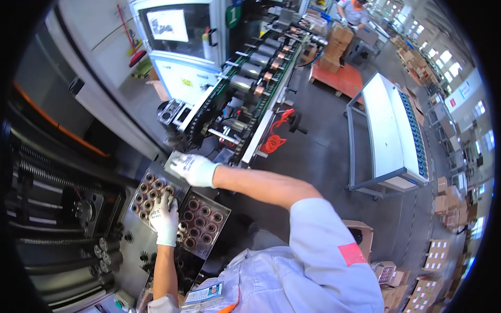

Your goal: The person places metal components into a press machine, operates the press, and then organizes the assembled rotors into a storage rack.

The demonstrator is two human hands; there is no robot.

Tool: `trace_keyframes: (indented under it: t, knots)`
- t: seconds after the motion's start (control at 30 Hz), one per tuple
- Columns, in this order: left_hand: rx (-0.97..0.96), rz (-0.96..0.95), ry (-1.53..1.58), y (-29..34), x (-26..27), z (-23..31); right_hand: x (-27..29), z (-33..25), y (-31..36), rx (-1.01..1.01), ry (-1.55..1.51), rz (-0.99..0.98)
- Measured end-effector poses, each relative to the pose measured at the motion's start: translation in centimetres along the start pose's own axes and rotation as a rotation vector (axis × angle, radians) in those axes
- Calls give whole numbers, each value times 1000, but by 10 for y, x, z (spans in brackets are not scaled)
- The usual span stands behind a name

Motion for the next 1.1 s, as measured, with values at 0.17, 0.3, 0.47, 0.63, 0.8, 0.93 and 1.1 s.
trace_keyframes:
  t: [0.17,0.3,0.47,0.63,0.8,0.93,1.1]
  knots:
    - [-48,60,-181,-17,-26,-6,30,-23,28,-91,-143,253]
    - [-29,113,-174,-24,-35,-8,44,0,112,-208,-389,232]
    - [154,190,-365,-21,-26,0,103,54,264,-442,-576,81]
    - [265,298,768,-35,-23,184,146,113,409,-818,-495,22]
    - [-29,-234,1038,-42,-81,417,165,165,458,-887,-506,108]
    - [-339,-655,957,-69,-162,532,181,210,489,-974,-641,144]
    - [-372,-936,1010,-113,-251,637,239,319,548,-1132,-564,-89]
Point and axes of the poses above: each hand's wrist, its own y-axis away from the middle knuckle, its own x-axis out of the back of the hand, z = x × y, the point moved 2 cm from there along -y, towards the middle knuckle, and after that the axes turned 6 degrees about x, right-handed, at the moved point
